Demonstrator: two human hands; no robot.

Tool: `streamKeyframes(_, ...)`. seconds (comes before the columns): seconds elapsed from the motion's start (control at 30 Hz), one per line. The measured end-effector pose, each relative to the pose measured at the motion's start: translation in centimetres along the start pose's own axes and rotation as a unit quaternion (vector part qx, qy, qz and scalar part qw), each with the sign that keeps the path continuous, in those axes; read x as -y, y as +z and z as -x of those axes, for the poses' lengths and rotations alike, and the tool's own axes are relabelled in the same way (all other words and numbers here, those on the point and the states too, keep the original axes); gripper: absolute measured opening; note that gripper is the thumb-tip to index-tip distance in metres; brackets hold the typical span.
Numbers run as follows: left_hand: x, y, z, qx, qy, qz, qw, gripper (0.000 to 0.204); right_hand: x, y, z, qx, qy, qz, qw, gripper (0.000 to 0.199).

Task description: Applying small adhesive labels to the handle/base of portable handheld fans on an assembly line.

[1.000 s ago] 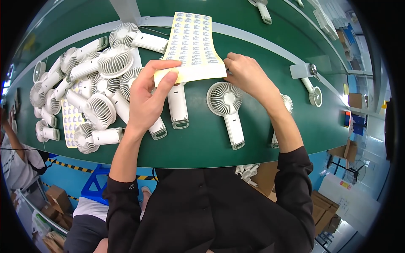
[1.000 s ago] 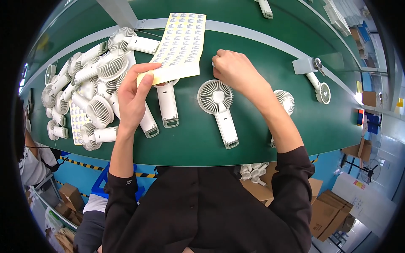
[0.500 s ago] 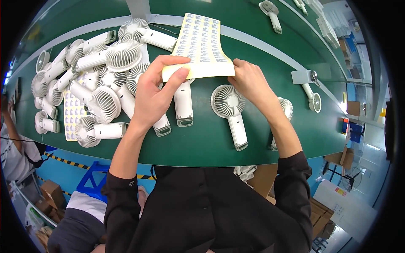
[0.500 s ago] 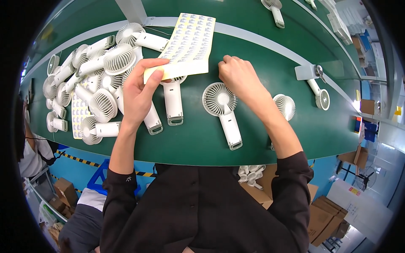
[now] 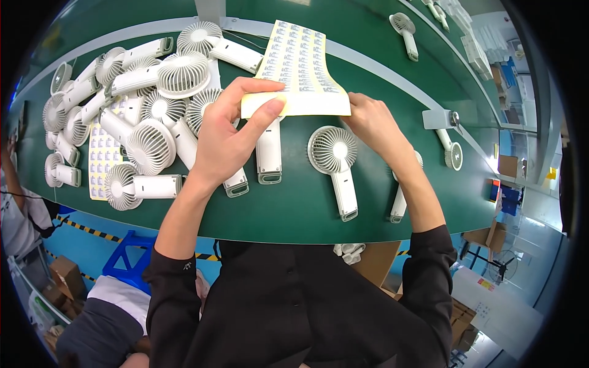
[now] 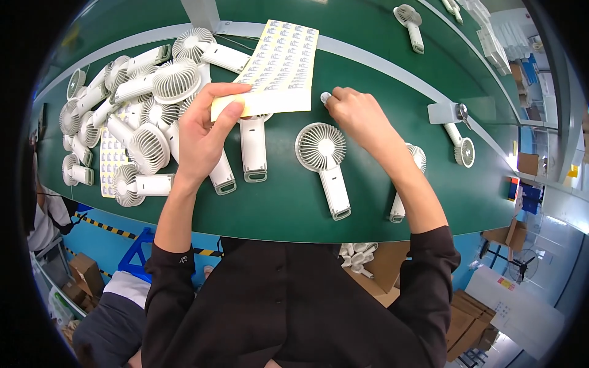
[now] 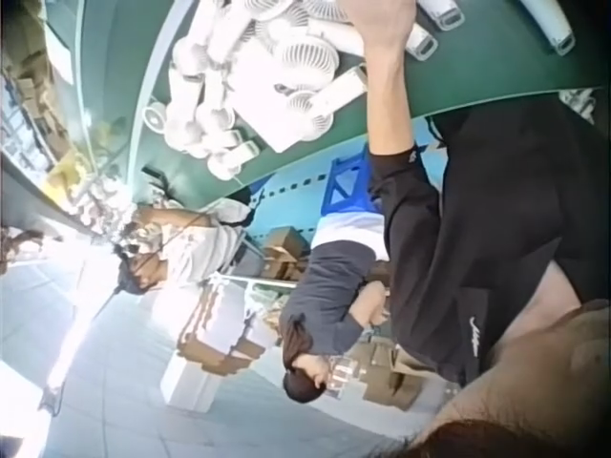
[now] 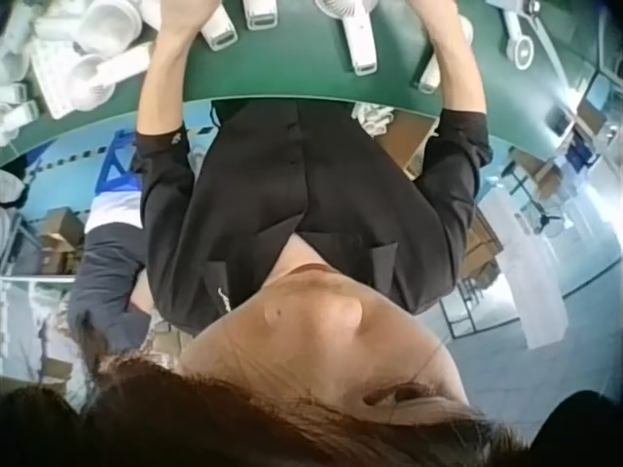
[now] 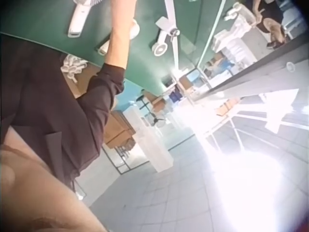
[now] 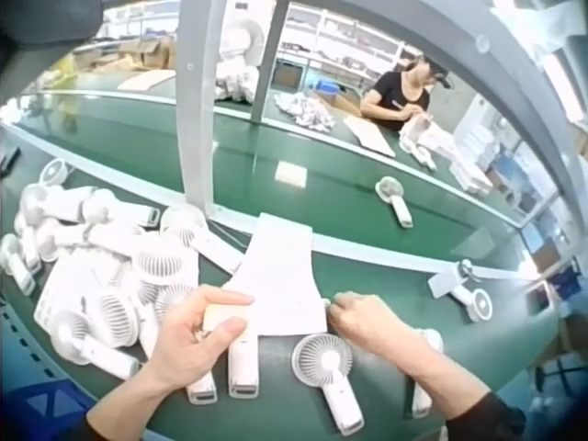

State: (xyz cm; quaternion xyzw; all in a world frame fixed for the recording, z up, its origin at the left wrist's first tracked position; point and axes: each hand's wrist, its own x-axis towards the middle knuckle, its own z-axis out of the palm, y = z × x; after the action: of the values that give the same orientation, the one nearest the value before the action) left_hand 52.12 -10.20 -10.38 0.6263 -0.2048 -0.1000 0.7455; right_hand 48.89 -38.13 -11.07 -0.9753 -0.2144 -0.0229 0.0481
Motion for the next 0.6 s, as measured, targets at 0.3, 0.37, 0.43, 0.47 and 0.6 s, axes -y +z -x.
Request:
streamKeyframes(0.3,0.04,0.17,-0.06,-0.003,-0.005,0.009,1.0,0.025,-0.16,0.27,-0.23,0.023,-0.011,0.062,0.998,0.023)
streamKeyframes(0.37,0.05,0.19,0.05,-0.002,-0.002,0.008,1.0,0.024,-0.04,0.67,-0.07,0.024,-0.004,0.062,0.998,0.024)
streamKeyframes(0.43,-0.02,0.13,0.03,-0.002,-0.001,0.003,1.0,0.024,0.0,0.98,0.02,-0.02,-0.038,0.067,0.997,0.025)
streamKeyframes(0.47,-0.03,0.05,0.03,-0.001,0.001,-0.002,1.0,0.024,0.08,0.92,-0.01,-0.019,-0.04,0.066,0.997,0.025)
streamKeyframes(0.6,0.03,-0.18,0.0,0.002,-0.004,-0.018,1.0,0.024,0.54,0.86,0.02,-0.038,-0.057,0.093,0.993,0.011)
